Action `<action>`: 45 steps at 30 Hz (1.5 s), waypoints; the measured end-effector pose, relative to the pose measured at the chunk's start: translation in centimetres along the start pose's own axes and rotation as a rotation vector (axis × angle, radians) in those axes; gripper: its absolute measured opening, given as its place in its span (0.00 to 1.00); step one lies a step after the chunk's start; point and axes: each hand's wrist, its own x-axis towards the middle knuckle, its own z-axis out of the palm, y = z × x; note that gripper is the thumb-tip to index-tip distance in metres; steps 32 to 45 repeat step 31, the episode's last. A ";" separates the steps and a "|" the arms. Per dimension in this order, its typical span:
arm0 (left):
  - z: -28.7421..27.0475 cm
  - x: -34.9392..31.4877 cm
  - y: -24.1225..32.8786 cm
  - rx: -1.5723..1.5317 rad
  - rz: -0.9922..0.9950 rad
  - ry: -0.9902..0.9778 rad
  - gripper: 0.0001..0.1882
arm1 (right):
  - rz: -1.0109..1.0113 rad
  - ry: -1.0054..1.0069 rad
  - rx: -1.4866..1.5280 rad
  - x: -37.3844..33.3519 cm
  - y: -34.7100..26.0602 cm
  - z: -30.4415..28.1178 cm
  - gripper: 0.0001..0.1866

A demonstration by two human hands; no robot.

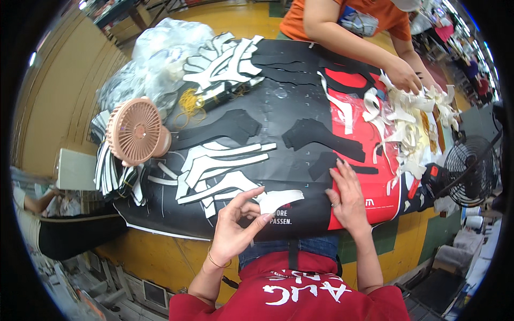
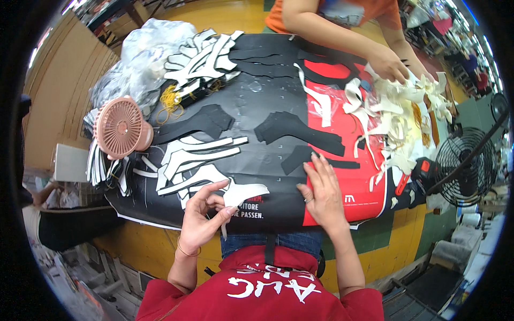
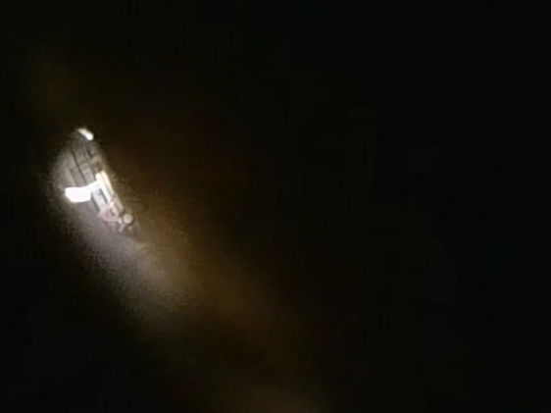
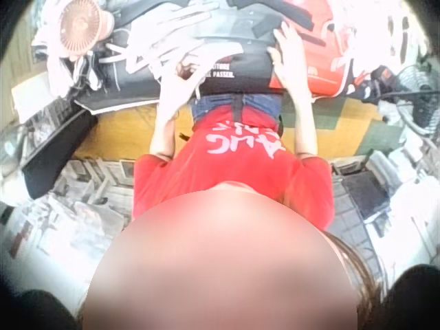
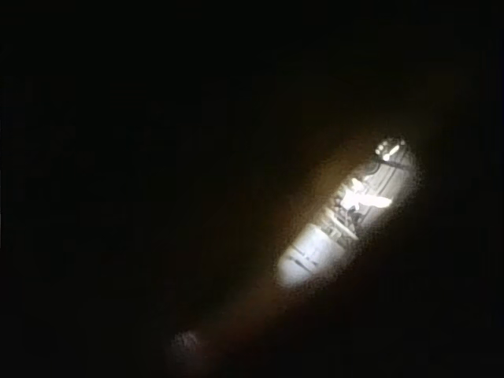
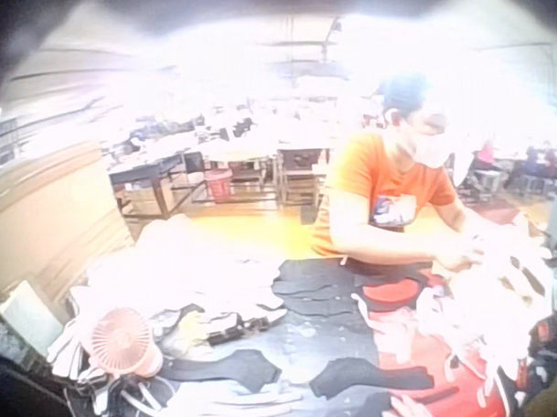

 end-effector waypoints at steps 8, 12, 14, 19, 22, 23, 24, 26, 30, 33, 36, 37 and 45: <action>-0.9 -1.5 -0.3 -0.110 -0.044 -0.037 0.24 | -0.078 0.212 0.320 11.5 -5.5 1.7 0.09; -0.6 -2.4 -0.3 -0.036 -0.001 -0.028 0.24 | -0.105 0.041 0.132 16.6 -11.5 7.5 0.25; -0.8 -2.9 -0.3 0.023 -0.007 -0.010 0.24 | -0.041 -0.008 -0.018 18.1 -13.2 9.5 0.23; -1.2 -3.4 -1.0 0.082 0.027 0.048 0.22 | -0.139 0.032 0.089 18.5 -13.3 10.6 0.15; -0.9 -2.9 -0.8 0.122 0.066 0.053 0.21 | -0.281 0.142 0.227 17.7 -13.2 8.8 0.12; -0.7 -2.9 -0.6 0.145 0.081 0.051 0.21 | -0.295 0.143 0.300 16.9 -12.9 7.6 0.12; -0.4 -3.0 -0.4 0.151 0.092 0.043 0.21 | -0.304 0.145 0.373 15.8 -12.4 6.3 0.12; 0.1 -3.1 0.2 0.129 0.072 0.038 0.18 | -0.255 0.119 0.576 12.6 -10.4 3.0 0.13; 1.5 -2.1 1.0 0.167 0.112 -0.128 0.18 | 0.313 -0.218 1.001 5.3 -5.5 -4.5 0.11; 2.0 -1.9 1.1 0.160 0.108 -0.177 0.19 | 0.293 -0.195 1.019 4.6 -4.7 -4.7 0.11; 2.0 -1.9 1.1 0.160 0.108 -0.177 0.19 | 0.293 -0.195 1.019 4.6 -4.7 -4.7 0.11; 2.0 -1.9 1.1 0.160 0.108 -0.177 0.19 | 0.293 -0.195 1.019 4.6 -4.7 -4.7 0.11; 2.0 -1.9 1.1 0.160 0.108 -0.177 0.19 | 0.293 -0.195 1.019 4.6 -4.7 -4.7 0.11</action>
